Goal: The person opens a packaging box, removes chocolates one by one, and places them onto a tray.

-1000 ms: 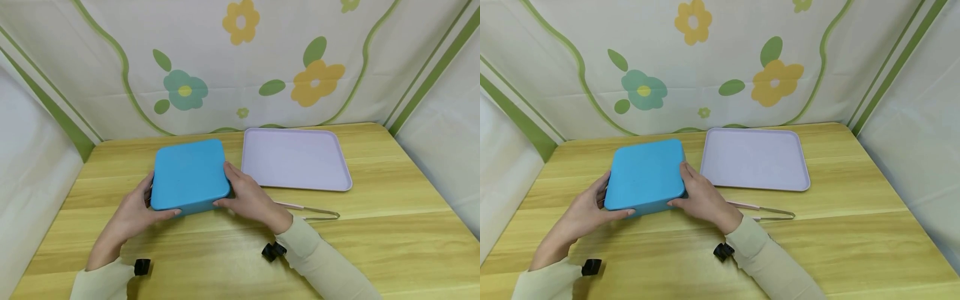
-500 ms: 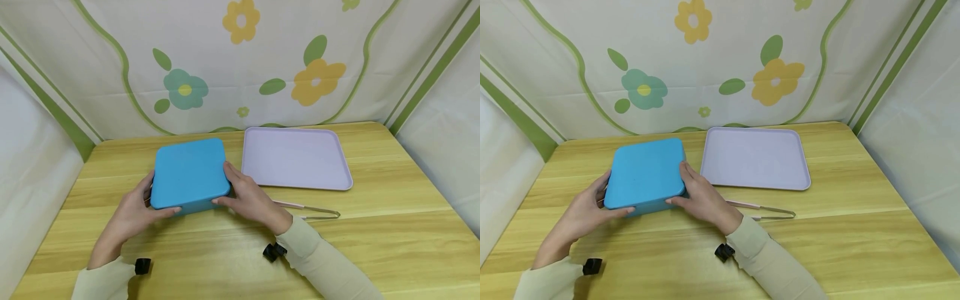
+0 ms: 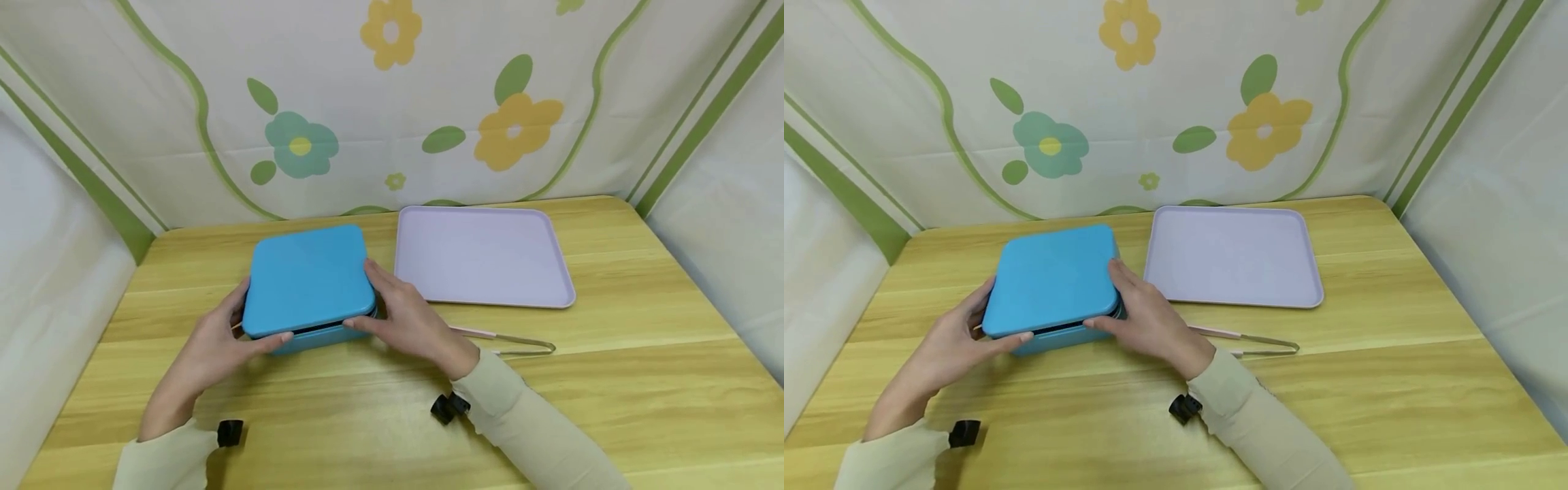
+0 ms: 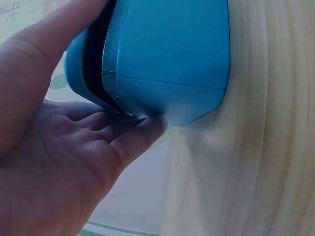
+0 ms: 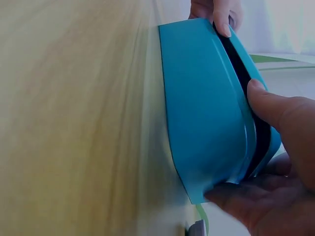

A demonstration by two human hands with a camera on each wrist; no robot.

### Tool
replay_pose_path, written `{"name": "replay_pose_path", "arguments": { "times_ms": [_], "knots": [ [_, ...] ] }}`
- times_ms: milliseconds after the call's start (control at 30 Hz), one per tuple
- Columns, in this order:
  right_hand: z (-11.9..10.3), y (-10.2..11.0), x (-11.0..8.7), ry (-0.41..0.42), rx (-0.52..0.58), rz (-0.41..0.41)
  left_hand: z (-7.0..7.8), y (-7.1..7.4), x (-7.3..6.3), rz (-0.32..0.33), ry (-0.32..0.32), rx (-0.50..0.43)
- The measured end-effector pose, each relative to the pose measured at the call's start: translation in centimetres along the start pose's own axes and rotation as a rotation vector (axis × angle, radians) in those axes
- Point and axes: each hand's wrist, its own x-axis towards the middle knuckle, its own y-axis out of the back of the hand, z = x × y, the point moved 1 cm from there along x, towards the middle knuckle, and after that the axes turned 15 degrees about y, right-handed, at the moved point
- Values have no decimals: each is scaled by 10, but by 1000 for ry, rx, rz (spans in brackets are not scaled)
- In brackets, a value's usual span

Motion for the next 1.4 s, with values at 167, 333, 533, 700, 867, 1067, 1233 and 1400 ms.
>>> {"name": "replay_pose_path", "arguments": {
  "times_ms": [167,333,533,700,867,1067,1233,1400],
  "knots": [
    [1,10,7,-8,5,46,2,5,2,22,-33,-88],
    [-1,26,21,-62,-20,45,1,14,7,42,-32,-202],
    [1,47,44,-130,-56,44,2,28,15,151,-76,-197],
    [5,57,61,-166,-36,49,5,37,24,223,-29,-112],
    [11,60,75,-160,-41,94,10,40,34,304,-14,-42],
    [19,61,78,-132,-83,110,16,40,43,299,-34,-45],
    [22,66,81,-177,-57,132,21,39,49,261,-1,-114],
    [21,66,82,-200,-40,134,23,41,54,237,7,-156]
  ]
}}
